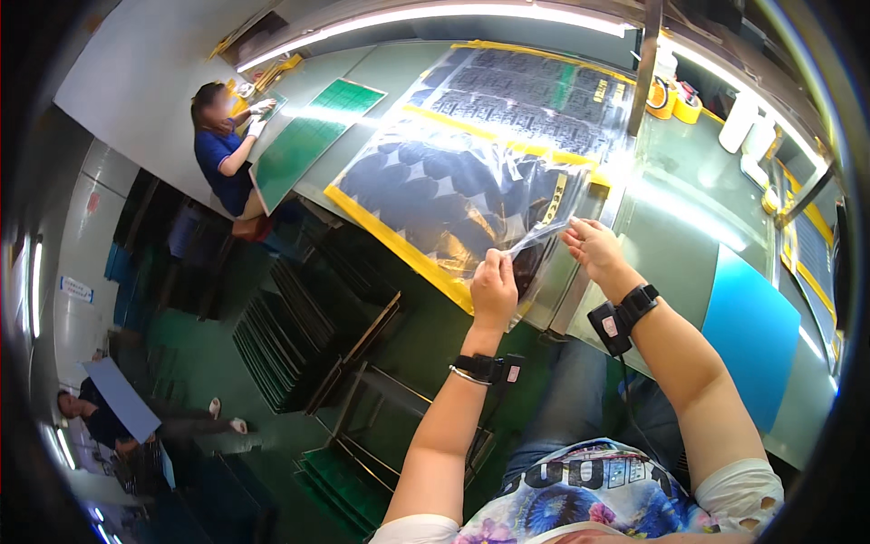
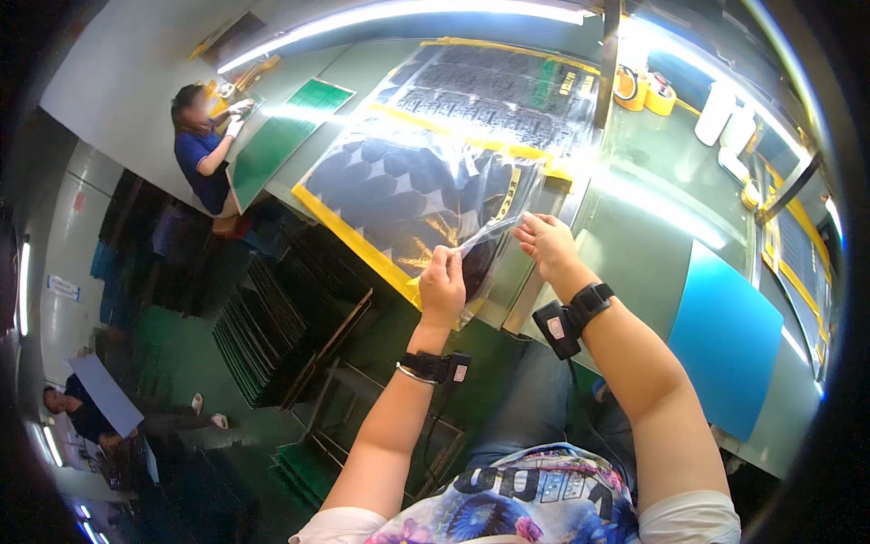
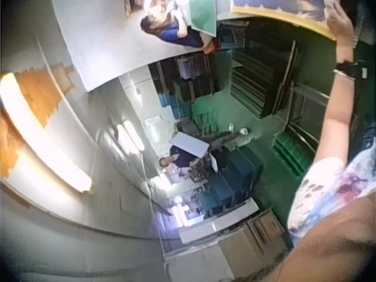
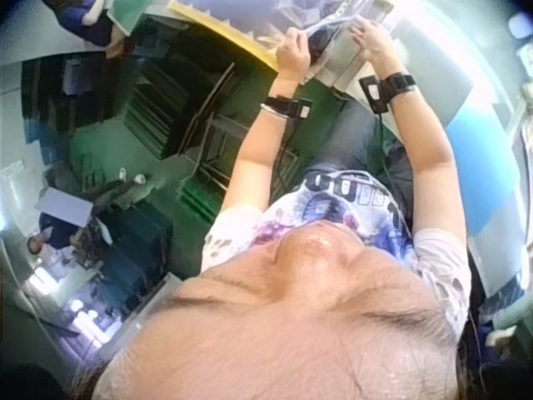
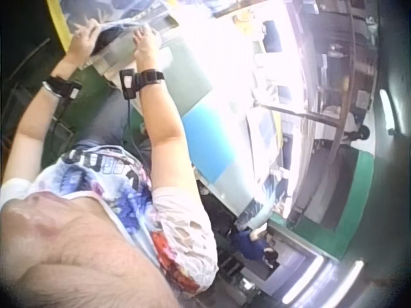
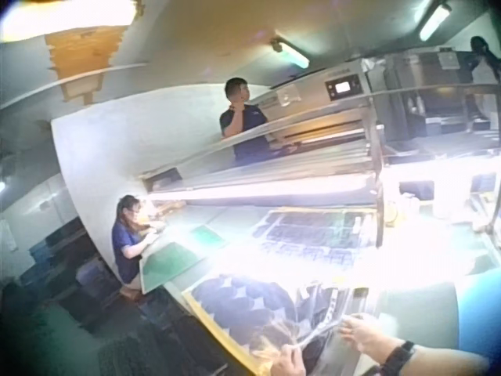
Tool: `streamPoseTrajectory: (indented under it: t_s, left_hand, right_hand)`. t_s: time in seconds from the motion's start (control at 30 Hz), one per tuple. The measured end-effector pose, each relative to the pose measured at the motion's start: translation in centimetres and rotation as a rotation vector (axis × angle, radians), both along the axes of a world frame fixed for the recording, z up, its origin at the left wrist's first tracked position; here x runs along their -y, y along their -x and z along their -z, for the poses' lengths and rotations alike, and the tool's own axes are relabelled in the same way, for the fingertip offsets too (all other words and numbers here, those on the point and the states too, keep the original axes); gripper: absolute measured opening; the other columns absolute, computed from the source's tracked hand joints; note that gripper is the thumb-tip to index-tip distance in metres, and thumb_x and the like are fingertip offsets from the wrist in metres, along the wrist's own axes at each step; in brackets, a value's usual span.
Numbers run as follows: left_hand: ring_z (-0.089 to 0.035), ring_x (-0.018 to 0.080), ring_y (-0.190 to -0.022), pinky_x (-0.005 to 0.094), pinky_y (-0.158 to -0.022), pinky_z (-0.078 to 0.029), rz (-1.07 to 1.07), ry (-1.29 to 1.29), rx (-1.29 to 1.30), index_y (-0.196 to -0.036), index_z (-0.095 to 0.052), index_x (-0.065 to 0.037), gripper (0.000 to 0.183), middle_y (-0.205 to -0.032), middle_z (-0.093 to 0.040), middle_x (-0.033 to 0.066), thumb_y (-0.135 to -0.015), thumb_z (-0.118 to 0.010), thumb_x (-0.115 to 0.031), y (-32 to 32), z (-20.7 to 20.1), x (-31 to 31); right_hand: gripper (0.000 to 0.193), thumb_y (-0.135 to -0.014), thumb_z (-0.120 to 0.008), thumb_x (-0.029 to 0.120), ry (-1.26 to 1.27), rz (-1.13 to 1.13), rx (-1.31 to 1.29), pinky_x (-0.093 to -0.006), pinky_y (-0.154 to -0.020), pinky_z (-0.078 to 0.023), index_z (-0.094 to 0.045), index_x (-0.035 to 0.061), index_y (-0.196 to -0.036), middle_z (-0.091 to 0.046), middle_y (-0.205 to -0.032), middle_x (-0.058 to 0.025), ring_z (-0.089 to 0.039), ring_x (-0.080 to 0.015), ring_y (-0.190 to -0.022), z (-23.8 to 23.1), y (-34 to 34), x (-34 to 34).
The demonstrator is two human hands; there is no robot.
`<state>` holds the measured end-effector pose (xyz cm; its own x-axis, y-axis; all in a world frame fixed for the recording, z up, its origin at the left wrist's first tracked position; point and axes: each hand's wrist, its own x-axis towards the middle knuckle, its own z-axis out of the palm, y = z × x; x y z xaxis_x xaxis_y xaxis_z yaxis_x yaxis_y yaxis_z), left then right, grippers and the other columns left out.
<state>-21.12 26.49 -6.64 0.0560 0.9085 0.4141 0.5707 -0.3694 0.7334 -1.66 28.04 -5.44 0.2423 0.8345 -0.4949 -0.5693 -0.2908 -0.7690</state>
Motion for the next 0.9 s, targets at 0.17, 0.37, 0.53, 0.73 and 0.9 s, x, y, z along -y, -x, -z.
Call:
streamPoseTrajectory:
  t_s: [0.17, 0.37, 0.53, 0.73, 0.9]
  left_hand:
    - [-0.055, 0.0379, -0.072, 0.0460, -0.062, -0.042, 0.024, -0.055, 0.016, -0.083, -0.048, -0.004, 0.013, -0.073, -0.057, 0.0173, -0.091, -0.049, -0.015, 0.0, 0.0, -0.1]
    - [-0.055, 0.0386, -0.077, 0.0456, -0.066, -0.043, 0.003, 0.023, -0.004, -0.085, -0.048, -0.003, 0.012, -0.079, -0.058, 0.0179, -0.091, -0.048, -0.014, 0.2, -0.2, -0.6]
    - [-0.056, 0.0375, -0.086, 0.0437, -0.074, -0.045, 0.045, -0.181, -0.111, -0.098, -0.052, -0.003, 0.022, -0.092, -0.060, 0.0176, -0.090, -0.051, -0.023, -0.9, -2.2, -0.3]
    - [-0.058, 0.0391, -0.063, 0.0456, -0.056, -0.046, 0.013, -0.084, -0.330, -0.073, -0.060, -0.005, 0.031, -0.067, -0.060, 0.0179, -0.089, -0.053, -0.030, -1.8, -3.8, -0.5]
    - [-0.057, 0.0390, -0.061, 0.0470, -0.053, -0.043, 0.007, -0.115, -0.317, -0.068, -0.055, -0.005, 0.033, -0.064, -0.058, 0.0175, -0.091, -0.050, -0.027, -1.1, -4.8, -1.2]
  right_hand:
    - [0.038, -0.088, -0.058, 0.030, 0.112, 0.003, -0.232, -0.0273, -0.059, -0.049, -0.050, 0.0012, -0.111, -0.054, -0.098, -0.0093, -0.060, -0.0194, -0.082, -1.1, -0.3, -0.8]
    - [0.017, -0.084, -0.054, 0.018, -0.169, -0.368, 0.925, -0.0347, -0.067, -0.048, -0.063, 0.0037, -0.085, -0.063, -0.091, -0.0063, -0.059, -0.0198, -0.082, -0.6, -0.6, -1.7]
    - [0.013, -0.087, -0.050, 0.004, -0.226, -0.203, 0.223, -0.0304, -0.069, -0.051, -0.059, 0.0031, -0.095, -0.062, -0.093, -0.0061, -0.062, -0.0189, -0.077, -0.2, 1.1, -2.1]
    - [0.003, -0.087, -0.052, 0.007, -0.229, 0.099, -0.031, -0.0369, -0.069, -0.054, -0.049, 0.0056, -0.087, -0.063, -0.086, -0.0117, -0.065, -0.0260, -0.075, 0.0, 4.0, -1.9]
    - [0.021, -0.075, -0.058, 0.013, -0.210, -0.007, 1.168, -0.0403, -0.071, -0.049, -0.054, 0.0106, -0.095, -0.063, -0.074, -0.0144, -0.062, -0.0347, -0.076, -1.4, 3.1, -1.3]
